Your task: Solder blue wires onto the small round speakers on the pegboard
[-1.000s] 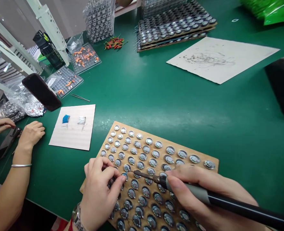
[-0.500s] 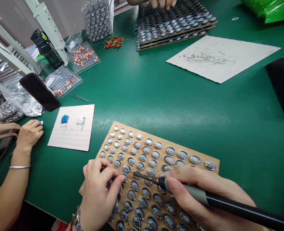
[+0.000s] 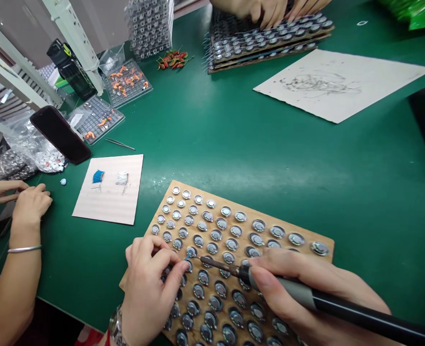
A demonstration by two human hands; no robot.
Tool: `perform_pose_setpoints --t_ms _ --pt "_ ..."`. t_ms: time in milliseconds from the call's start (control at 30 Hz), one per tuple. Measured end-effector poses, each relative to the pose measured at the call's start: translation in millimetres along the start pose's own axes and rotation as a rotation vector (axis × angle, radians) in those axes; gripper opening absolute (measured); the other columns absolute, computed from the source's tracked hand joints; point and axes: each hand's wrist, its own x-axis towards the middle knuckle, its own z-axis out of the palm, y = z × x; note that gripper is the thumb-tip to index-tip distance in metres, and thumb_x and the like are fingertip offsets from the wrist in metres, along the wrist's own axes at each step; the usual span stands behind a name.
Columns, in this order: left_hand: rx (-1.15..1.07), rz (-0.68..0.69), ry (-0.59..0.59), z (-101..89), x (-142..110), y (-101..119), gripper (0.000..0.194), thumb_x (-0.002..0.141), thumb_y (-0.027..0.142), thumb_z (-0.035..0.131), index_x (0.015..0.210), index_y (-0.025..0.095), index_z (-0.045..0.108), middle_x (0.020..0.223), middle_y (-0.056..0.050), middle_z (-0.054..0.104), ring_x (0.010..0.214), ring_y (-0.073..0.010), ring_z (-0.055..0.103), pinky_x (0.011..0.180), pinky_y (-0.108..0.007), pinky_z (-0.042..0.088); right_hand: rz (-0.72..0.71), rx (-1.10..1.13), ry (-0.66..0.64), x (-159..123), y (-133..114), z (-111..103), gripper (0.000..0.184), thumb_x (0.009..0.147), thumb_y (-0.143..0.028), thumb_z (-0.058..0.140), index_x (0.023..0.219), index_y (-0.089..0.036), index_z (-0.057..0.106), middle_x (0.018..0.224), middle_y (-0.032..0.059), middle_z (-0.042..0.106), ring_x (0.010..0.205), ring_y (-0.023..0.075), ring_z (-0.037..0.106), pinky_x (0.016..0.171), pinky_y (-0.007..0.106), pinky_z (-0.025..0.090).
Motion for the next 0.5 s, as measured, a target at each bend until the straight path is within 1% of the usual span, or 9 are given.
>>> perform_pose_setpoints --t_ms 133,267,433,500 --pt "0.018 -0.002 0.003 0.5 1.0 -0.2 0.012 0.092 0.024 0.059 0.081 0.024 0.064 0.093 -0.002 0.058 0.092 -0.0218 0.053 0.081 -0.041 0.039 0.013 0.014 -0.027 0.0 0.6 -0.2 0.024 0.095 -0.030 0.054 0.073 -0.025 0.063 0.065 -0.0011 0.071 0.052 0.0138 0.068 0.048 0.019 0.055" --pt "0.027 0.001 0.005 0.8 1.1 -0.7 0.012 0.092 0.024 0.058 0.081 0.024 0.064 0.093 -0.003 0.059 0.092 -0.0218 0.053 0.081 -0.041 0.039 -0.021 -0.002 -0.021 0.2 0.3 0.5 0.023 0.095 -0.029 0.053 0.075 -0.025 0.062 0.065 -0.0016 0.071 0.051 0.0138 0.067 0.047 0.020 0.054" --pt "0.028 0.011 0.007 0.6 1.1 -0.3 0.012 0.092 0.023 0.058 0.082 0.024 0.064 0.093 -0.003 0.059 0.092 -0.0216 0.053 0.080 -0.040 0.040 -0.129 -0.062 0.001 -3.3 1.6 0.7 0.007 0.094 -0.027 0.055 0.088 -0.027 0.057 0.069 -0.0024 0.071 0.055 0.0139 0.069 0.049 0.022 0.055" --pt "0.028 0.009 0.008 0.4 1.2 -0.3 0.012 0.092 0.023 0.059 0.082 0.024 0.064 0.093 -0.003 0.058 0.092 -0.0217 0.053 0.081 -0.040 0.039 -0.163 -0.075 -0.003 -4.6 1.5 0.3 0.003 0.095 -0.026 0.054 0.091 -0.027 0.054 0.068 -0.0024 0.070 0.056 0.0142 0.069 0.049 0.023 0.054"
